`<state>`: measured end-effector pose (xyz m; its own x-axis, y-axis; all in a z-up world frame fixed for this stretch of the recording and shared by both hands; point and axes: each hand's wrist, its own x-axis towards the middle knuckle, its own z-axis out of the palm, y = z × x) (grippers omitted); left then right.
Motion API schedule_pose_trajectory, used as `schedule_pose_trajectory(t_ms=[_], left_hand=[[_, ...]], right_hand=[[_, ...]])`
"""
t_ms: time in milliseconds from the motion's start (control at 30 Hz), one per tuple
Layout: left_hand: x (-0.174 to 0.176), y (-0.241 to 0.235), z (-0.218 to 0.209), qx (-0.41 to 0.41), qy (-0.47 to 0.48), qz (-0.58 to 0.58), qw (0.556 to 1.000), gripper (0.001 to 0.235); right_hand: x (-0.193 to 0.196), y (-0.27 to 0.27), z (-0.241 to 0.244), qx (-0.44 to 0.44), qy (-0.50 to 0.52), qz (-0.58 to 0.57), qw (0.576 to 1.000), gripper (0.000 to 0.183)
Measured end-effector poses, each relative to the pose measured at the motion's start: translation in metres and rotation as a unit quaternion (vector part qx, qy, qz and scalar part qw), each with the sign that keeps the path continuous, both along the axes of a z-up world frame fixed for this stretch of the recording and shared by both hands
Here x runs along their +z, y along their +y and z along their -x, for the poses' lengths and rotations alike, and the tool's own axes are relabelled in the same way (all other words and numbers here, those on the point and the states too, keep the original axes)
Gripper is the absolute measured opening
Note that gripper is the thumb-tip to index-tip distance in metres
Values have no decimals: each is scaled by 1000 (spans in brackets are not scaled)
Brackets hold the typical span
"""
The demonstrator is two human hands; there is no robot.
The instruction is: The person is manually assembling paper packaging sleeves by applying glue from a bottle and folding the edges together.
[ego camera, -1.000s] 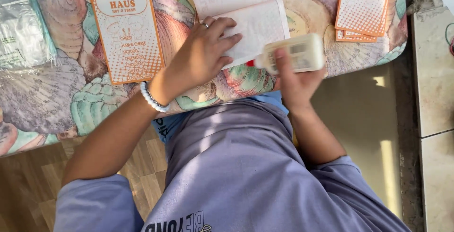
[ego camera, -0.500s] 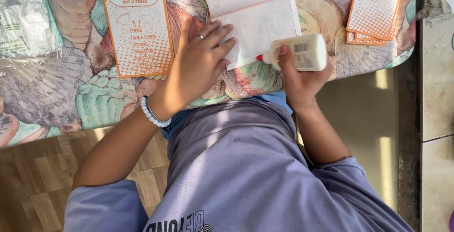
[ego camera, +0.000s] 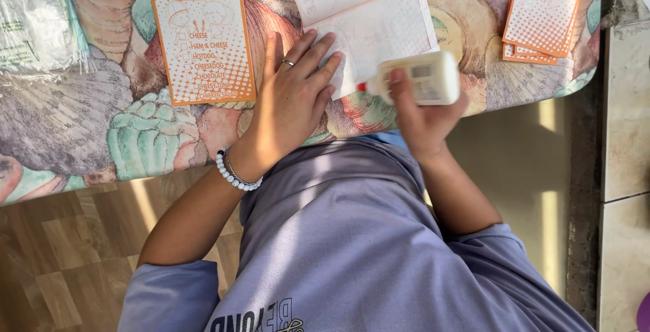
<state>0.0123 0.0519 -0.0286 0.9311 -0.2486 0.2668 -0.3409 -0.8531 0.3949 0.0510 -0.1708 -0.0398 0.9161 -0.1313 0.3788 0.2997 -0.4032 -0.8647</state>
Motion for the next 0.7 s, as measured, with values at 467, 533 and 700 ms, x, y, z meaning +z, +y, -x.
schedule_pose_trajectory(t_ms=[467,533,700], left_hand=[[-1,1,-1,-1,-3,24,1000,43],[-2,1,-2,-1,-1,26,1000,42],[-3,0,-2,0,2,13,1000,45]], right_hand=[[18,19,10,86,40,-48,994,22],[13,7,-1,55,21,-42,997,26],[12,-29,-26,24,-57,-49,997,21]])
